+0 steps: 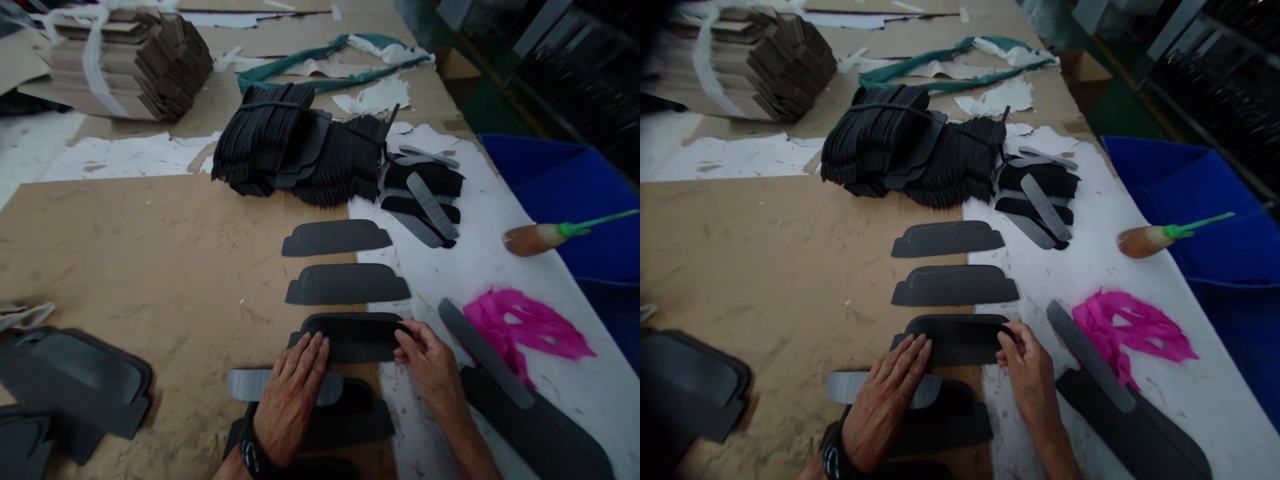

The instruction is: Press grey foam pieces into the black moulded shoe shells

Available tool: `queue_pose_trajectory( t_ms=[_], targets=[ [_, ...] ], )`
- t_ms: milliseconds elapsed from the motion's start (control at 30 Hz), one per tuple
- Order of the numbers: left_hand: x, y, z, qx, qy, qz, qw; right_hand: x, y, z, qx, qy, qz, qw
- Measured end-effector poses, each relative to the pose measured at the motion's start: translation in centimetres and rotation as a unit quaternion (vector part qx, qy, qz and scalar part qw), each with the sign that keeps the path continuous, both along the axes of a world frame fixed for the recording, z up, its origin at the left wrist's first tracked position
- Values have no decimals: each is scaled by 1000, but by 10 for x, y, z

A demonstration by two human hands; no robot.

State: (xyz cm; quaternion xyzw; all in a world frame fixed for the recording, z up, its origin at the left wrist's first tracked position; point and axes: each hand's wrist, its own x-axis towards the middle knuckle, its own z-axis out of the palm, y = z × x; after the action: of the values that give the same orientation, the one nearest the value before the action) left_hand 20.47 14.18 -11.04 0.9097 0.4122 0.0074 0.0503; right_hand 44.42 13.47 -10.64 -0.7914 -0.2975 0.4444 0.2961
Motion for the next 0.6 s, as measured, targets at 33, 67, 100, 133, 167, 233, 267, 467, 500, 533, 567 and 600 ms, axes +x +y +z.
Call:
queue_pose_trajectory(
  t_ms=[33,67,100,133,167,233,267,467,500,533,567,600],
  targets=[
    [0,1,0,11,-1,-4,1000,1,0,0,2,-15,6,1000],
    [0,2,-1,21,-4,-4,1000,2,1,1,9,-37,14,999],
    [1,3,-1,30,-7,-3,1000,3,1,1,20,-65,21,997],
    [1,4,-2,35,-9,0,999,4,2,1,30,-97,30,994],
    [2,5,-2,39,-10,2,999,4,3,1,37,-129,37,990],
    [3,5,-1,42,-7,1,999,5,4,0,46,-176,49,982],
    [3,6,-1,43,-3,-1,999,5,5,0,46,-187,53,980],
    [1,7,-2,63,0,-24,998,3,7,-3,46,-205,60,976],
    [0,7,-3,66,0,-26,998,3,7,-4,48,-210,63,974],
    [0,8,-4,65,0,-25,998,3,8,-4,50,-216,65,973],
    [0,8,-4,62,2,-24,998,3,8,-5,52,-220,67,972],
    [1,8,-4,59,3,-23,998,4,9,-6,53,-224,69,971]
  ],
)
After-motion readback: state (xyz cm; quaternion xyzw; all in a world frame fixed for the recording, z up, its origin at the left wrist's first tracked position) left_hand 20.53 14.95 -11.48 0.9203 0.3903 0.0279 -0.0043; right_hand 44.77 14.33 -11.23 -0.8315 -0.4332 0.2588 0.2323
